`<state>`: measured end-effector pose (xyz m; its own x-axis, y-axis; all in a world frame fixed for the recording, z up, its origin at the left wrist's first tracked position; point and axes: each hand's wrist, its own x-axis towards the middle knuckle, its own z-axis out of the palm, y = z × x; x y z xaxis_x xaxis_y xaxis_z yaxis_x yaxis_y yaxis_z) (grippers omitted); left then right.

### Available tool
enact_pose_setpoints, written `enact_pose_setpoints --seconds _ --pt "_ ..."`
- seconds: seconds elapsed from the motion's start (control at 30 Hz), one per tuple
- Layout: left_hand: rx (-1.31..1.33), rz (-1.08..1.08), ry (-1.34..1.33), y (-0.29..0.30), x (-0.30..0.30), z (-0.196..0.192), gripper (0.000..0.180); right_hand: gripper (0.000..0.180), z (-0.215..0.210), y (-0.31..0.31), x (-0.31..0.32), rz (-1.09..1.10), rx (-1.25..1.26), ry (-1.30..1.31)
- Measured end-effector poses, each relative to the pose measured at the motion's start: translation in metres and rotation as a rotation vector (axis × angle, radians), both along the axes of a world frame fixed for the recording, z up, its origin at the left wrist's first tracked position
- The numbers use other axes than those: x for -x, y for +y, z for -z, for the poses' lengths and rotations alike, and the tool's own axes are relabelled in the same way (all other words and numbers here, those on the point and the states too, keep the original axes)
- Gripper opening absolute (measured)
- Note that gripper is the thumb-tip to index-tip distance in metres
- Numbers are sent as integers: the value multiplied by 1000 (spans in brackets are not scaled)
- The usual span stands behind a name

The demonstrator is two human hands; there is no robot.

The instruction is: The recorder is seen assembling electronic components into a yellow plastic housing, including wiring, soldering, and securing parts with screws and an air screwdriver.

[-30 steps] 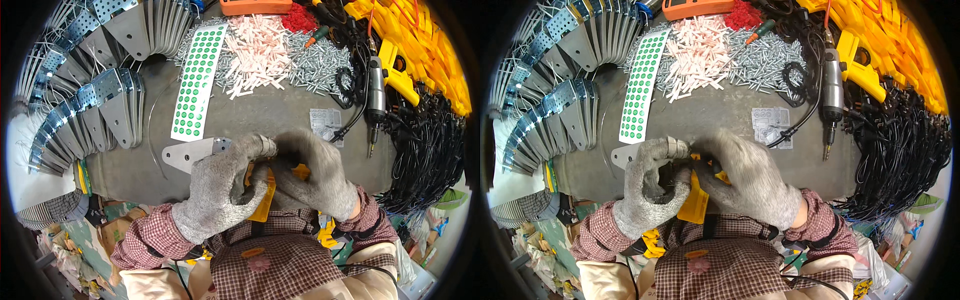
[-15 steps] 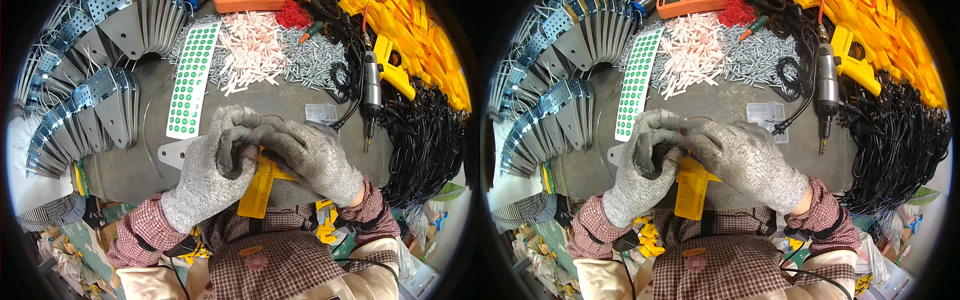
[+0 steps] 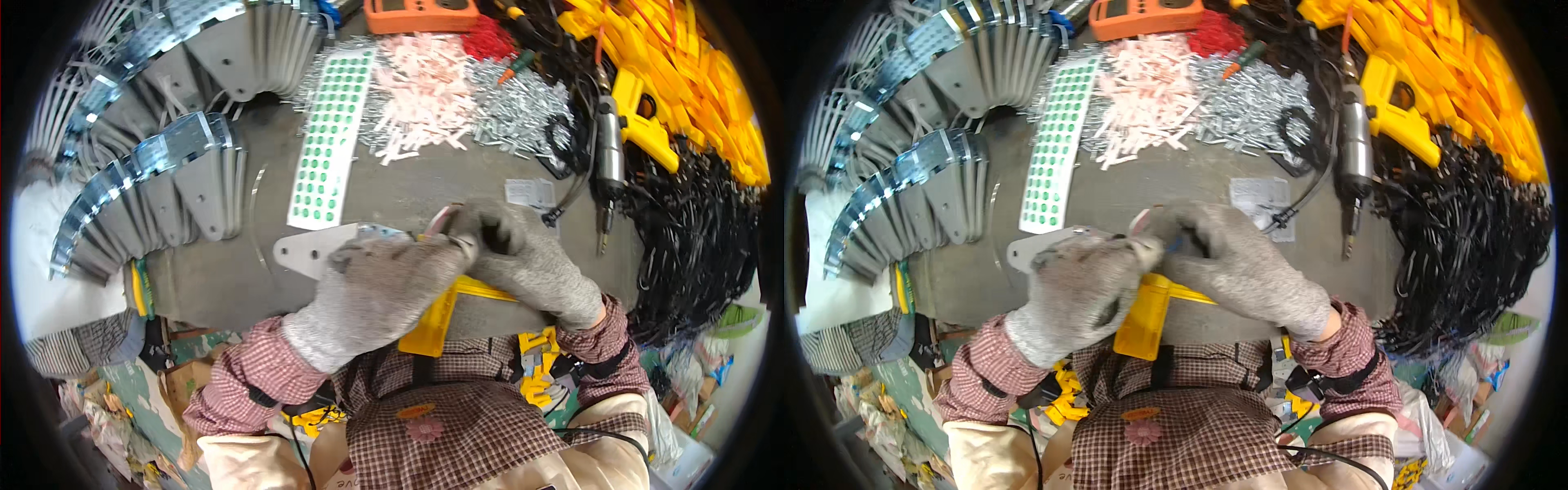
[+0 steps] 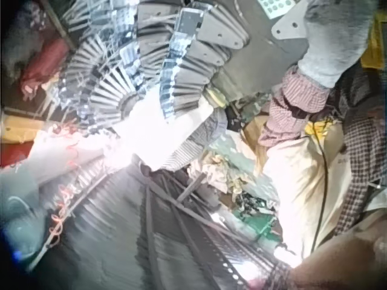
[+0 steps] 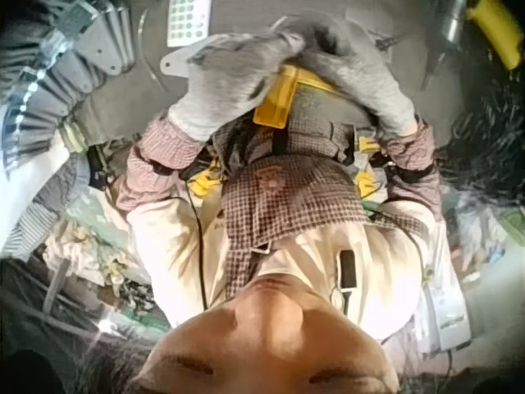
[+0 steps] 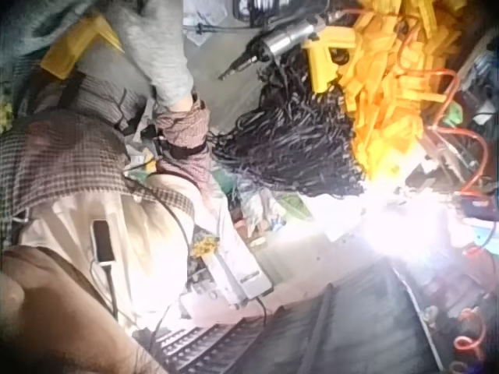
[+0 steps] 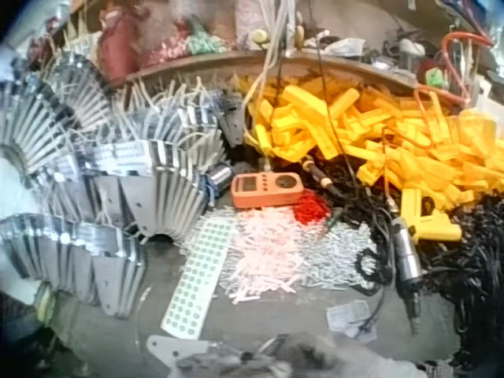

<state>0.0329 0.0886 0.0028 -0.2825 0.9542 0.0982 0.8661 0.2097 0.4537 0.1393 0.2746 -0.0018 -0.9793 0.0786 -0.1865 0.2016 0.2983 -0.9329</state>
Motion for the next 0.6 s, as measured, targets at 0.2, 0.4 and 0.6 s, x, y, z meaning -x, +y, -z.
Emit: enact_pose_setpoints --seconds 0.2,0.4,0.6 --pt "265 -108 381 -54 31 -33 49 16 13 -3 -8 28 -419 367" --pt "572 168 607 -131 62 -20 42 51 -36 40 7 -31 -518 223" --pt "-225 72 -3 -51 54 -59 39 71 -15 159 111 375 -468 387"
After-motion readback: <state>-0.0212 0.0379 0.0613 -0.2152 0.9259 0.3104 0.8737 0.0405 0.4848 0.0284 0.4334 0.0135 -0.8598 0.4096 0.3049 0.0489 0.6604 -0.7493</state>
